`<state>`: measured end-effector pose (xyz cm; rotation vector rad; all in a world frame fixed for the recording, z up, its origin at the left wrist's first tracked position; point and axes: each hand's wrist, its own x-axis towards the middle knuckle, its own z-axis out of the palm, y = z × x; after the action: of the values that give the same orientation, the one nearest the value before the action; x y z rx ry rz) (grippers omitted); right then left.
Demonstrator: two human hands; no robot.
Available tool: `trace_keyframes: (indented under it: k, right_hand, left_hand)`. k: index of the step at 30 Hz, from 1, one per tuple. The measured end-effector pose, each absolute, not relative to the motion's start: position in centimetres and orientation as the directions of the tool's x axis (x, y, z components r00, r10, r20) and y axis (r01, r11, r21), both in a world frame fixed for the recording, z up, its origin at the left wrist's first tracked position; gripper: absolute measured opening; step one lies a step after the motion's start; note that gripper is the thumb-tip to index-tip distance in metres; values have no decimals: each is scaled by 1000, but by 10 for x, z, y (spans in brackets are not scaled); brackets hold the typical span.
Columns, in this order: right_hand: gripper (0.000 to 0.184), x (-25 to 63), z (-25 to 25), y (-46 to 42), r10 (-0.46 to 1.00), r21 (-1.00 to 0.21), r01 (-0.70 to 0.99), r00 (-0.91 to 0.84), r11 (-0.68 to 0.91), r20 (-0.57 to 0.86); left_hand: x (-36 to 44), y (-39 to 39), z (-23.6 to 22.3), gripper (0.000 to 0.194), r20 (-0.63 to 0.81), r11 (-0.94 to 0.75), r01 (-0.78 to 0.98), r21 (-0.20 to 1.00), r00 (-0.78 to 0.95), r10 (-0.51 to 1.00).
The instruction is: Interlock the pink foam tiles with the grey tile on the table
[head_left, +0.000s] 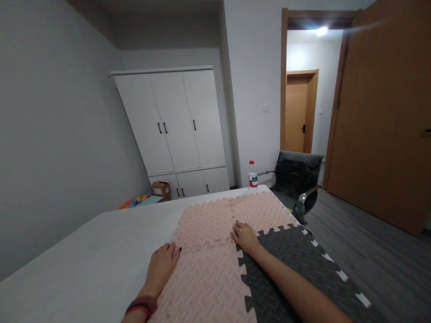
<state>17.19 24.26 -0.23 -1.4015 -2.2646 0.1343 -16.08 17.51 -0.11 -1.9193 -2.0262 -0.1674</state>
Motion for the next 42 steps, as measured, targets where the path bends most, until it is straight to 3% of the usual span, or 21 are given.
trace_keyframes:
  k: [7,13,20,25,32,42]
  right_hand:
    - [45,173,-2,241,861,-284,829,-386,481,330]
    - [42,170,3,237,859,-226,844,-414,486,301]
    - [37,149,22,242,867,-200,853,-430,482,252]
    - [54,116,29,250,828,-245,794,-503,556,249]
    - [69,80,-6,253,809,-334,742,-572,581,137]
    - [71,92,8,254,778,-361,712,-624,602,68]
  left_hand:
    - [-158,176,-8,45,330,79,985,-153,-24,944]
    - [-165,184,-6,48,174,-94,993,-65,104,979]
    - [-147,191,0,49,209,-75,997,-25,78,975]
    - [-143,195,-12,52,231,-24,1000,-15,27,973]
    - [-151,202,-29,51,169,-2,1000,-26,6,986]
    - [-142,201,-14,57,37,45,999,2,-45,998]
